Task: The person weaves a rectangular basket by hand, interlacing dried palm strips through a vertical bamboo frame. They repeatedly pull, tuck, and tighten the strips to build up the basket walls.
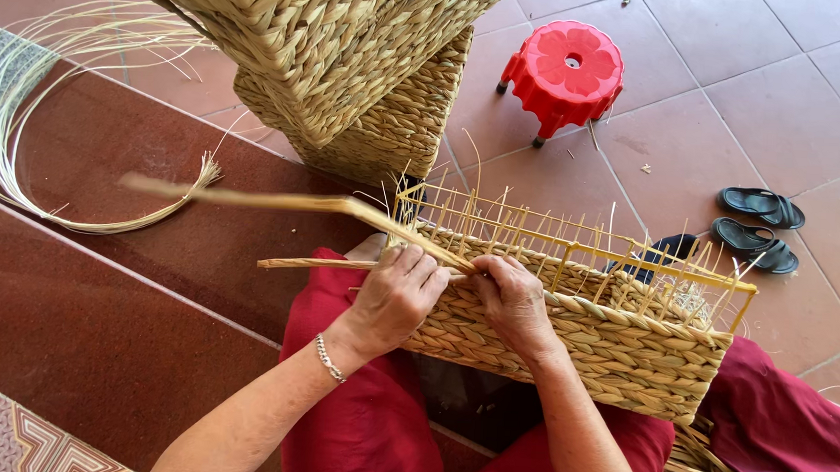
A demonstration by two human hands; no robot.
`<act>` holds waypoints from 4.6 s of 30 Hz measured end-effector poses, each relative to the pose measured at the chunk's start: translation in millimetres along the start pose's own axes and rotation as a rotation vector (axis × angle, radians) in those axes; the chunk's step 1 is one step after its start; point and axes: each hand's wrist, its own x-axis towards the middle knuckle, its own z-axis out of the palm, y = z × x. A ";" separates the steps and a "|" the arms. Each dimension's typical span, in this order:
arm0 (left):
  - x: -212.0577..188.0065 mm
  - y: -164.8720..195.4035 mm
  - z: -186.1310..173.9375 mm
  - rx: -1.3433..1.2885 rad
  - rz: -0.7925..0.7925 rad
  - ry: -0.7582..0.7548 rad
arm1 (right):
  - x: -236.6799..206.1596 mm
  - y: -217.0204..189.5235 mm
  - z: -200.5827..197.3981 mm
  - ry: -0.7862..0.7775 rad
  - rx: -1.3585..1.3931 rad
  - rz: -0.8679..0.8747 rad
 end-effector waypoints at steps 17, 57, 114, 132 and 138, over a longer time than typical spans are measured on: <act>13.9 -11.9 46.2 -0.732 -0.753 -0.175 | 7.1 11.6 11.8 0.046 0.079 0.031; -19.7 -1.6 -7.7 0.091 -0.224 -0.407 | 12.1 -9.1 43.5 0.171 -0.151 -0.283; -14.4 -56.3 -7.5 0.068 -0.240 -0.088 | 20.3 -4.1 37.2 0.078 -0.048 -0.136; -22.1 -26.3 -41.3 0.087 -0.163 -0.298 | 22.9 2.1 63.0 0.269 -0.248 -0.331; -10.5 -19.2 -51.1 0.292 -0.121 -0.115 | 19.6 -16.1 23.1 0.046 0.003 -0.265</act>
